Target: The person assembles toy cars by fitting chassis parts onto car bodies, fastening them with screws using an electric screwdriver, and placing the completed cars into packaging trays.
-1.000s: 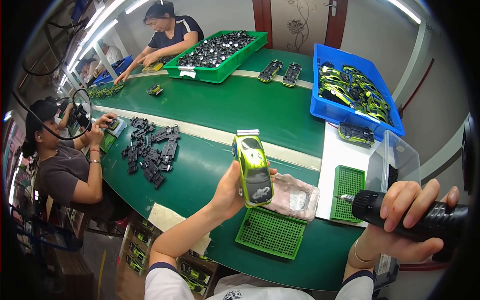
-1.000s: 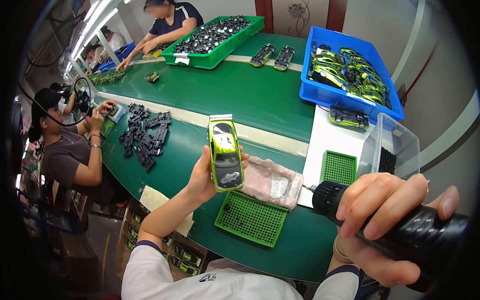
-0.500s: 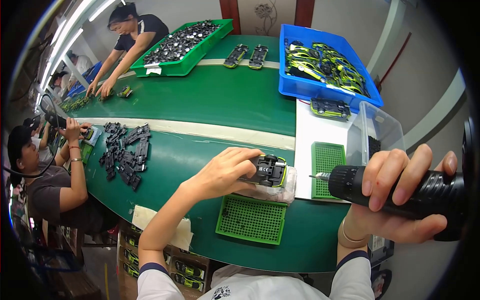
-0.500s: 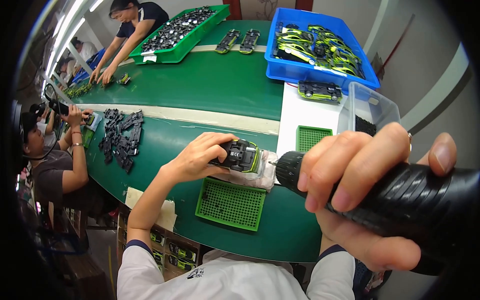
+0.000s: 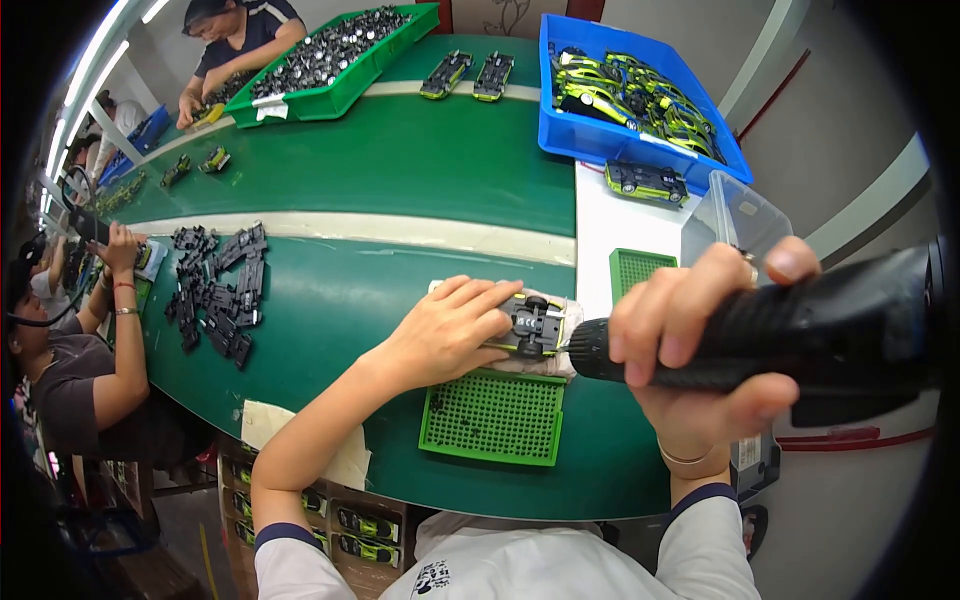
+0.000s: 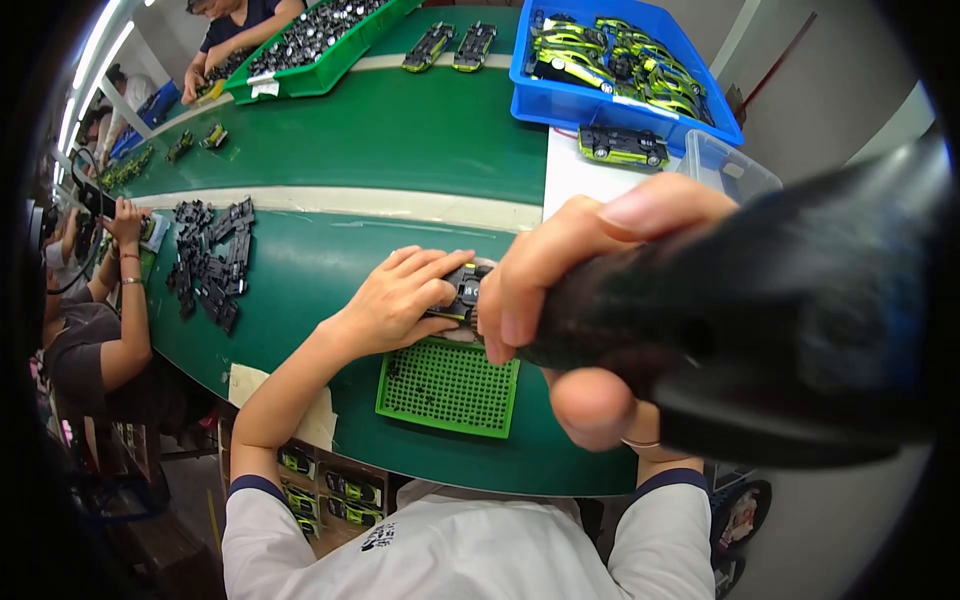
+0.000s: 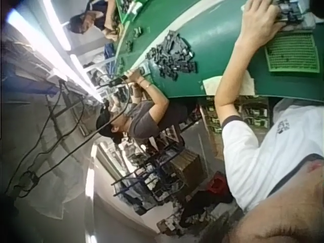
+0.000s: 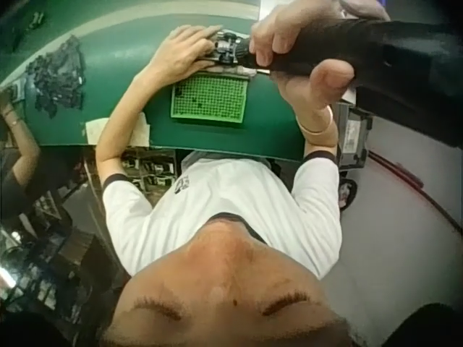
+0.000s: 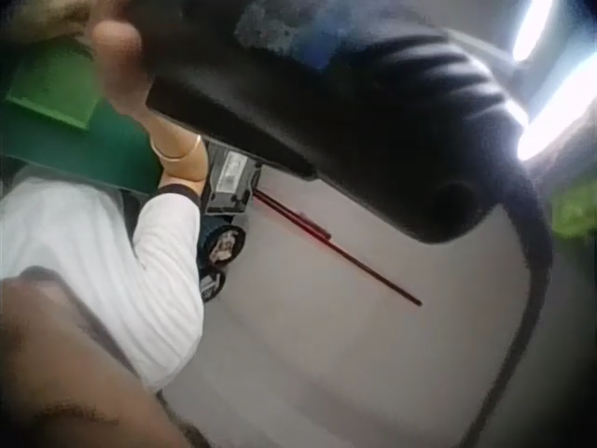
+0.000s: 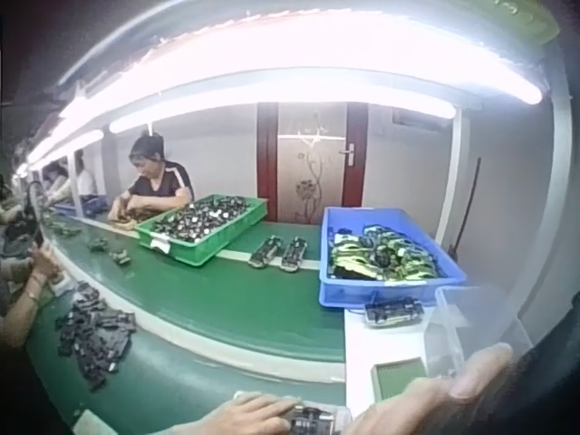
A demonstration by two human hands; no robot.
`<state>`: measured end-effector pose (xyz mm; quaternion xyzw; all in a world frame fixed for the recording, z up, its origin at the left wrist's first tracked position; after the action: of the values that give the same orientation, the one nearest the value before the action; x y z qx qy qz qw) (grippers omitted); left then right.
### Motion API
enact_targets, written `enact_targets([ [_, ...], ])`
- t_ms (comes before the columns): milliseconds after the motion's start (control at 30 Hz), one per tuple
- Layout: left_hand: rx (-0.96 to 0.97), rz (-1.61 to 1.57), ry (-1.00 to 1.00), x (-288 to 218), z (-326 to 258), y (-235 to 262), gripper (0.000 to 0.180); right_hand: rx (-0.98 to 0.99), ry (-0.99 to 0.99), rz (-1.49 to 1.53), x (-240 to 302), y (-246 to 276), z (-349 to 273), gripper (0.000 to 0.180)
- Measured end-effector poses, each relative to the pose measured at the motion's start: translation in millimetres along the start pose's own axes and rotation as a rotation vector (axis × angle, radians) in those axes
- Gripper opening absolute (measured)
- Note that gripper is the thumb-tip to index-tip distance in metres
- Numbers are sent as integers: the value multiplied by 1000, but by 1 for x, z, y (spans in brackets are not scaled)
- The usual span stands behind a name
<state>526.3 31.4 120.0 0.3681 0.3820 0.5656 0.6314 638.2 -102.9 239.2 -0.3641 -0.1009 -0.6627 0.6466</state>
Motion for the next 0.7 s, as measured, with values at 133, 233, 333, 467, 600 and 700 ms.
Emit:
enact_targets([
  [133,-93,-28,5,1,-4,0,45,37,-141,-106,-27,17,-19,76],
  [233,-175,-184,76,22,-16,4,62,167,-130,-47,-44,21,-36,80],
  [333,-18,-587,249,45,-29,-9,84,88,-220,-29,-54,16,-53,82],
  [467,141,-786,262,51,-32,-15,90,54,-282,-77,-57,23,-65,82],
  [600,141,-800,254,52,-30,-14,88,58,-274,-66,-60,23,-64,81],
  [700,146,-887,292,53,-31,-15,87,90,-275,-57,-62,24,-65,80],
])
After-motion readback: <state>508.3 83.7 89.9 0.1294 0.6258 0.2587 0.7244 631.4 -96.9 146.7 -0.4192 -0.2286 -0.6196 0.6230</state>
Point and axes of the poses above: each hand's wrist, its own z-axis towards the middle knuckle, its own y-axis out of the back of the hand, x = y × z, the point moved 2 cm from there along z, towards the middle knuckle, and after that the axes turned 11 degrees about z, right-handed, at the moved point
